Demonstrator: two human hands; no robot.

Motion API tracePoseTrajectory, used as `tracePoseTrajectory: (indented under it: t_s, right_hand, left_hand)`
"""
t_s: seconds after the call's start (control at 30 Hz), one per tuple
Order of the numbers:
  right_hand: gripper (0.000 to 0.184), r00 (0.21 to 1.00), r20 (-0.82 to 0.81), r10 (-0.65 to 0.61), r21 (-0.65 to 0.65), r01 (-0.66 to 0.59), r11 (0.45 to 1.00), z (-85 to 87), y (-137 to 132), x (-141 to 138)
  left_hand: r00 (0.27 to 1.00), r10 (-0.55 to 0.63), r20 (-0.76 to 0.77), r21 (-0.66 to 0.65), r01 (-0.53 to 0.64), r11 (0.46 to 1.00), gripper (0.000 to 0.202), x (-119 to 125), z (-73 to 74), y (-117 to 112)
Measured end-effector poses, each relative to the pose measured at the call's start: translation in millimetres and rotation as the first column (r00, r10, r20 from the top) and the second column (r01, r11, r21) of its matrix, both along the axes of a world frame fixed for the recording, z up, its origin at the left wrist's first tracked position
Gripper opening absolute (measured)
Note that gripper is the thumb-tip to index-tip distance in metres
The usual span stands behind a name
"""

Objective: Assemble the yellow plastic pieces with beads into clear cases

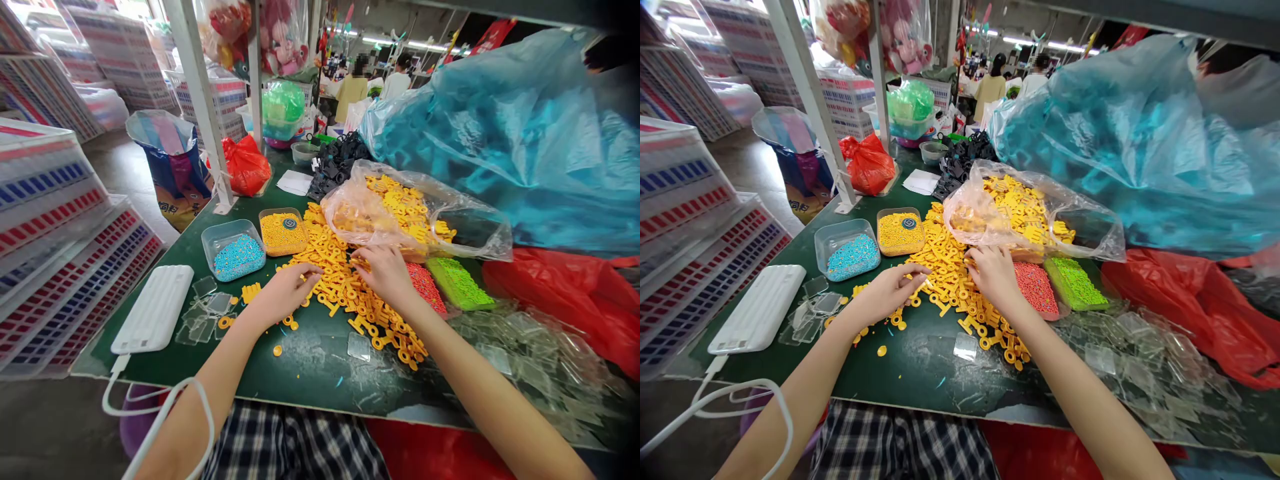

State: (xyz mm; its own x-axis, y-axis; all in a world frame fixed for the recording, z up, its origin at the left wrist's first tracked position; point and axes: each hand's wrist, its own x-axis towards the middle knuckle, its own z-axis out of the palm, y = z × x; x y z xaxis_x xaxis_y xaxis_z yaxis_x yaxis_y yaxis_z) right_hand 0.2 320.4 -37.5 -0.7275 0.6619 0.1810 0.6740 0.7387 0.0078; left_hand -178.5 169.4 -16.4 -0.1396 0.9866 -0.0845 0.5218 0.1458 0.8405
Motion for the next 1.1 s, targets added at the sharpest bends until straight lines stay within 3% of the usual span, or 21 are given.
tracePoseTrajectory:
  t_s: [0.13,0.3,0.47,0.57,0.73,0.87,0.97,1.1]
  right_hand:
    - [0.016,0.975,-0.126,0.185,0.139,-0.167,0.976,-0.3,-18.2,22.9]
    - [0.016,0.917,-0.175,0.357,0.23,-0.314,0.921,-13.5,-28.0,36.9]
    - [0.018,0.849,-0.294,0.44,0.306,-0.352,0.884,-17.6,-32.9,37.5]
    - [0.019,0.819,-0.335,0.466,0.28,-0.386,0.879,-16.5,-34.2,41.7]
    - [0.017,0.761,-0.335,0.556,0.278,-0.484,0.83,-13.4,-46.0,48.2]
    - [0.018,0.656,-0.32,0.683,0.214,-0.653,0.727,-14.0,-67.8,42.5]
    - [0.024,0.607,-0.272,0.747,0.108,-0.752,0.651,-19.2,-79.7,36.1]
    - [0.021,0.597,-0.288,0.749,0.019,-0.778,0.627,-26.1,-81.0,31.9]
  left_hand:
    - [0.992,-0.036,0.12,-0.099,0.048,0.994,0.034,0.4,5.6,-5.3]
    - [0.946,-0.167,0.279,-0.16,0.217,0.963,0.041,4.8,13.5,-11.7]
    - [0.944,-0.121,0.306,-0.144,0.171,0.975,0.043,8.3,13.8,-13.2]
    - [0.942,-0.09,0.325,-0.134,0.14,0.981,0.044,7.7,12.7,-12.6]
    - [0.955,-0.038,0.295,-0.141,0.083,0.987,0.045,5.1,10.8,-10.7]
    - [0.975,-0.07,0.212,-0.142,0.101,0.985,0.045,2.7,4.8,-7.6]
    - [0.987,-0.134,0.088,-0.13,0.145,0.981,0.041,2.4,-1.0,-4.5]
    - [0.974,-0.194,-0.116,-0.165,0.174,0.971,0.032,3.3,-5.7,-2.3]
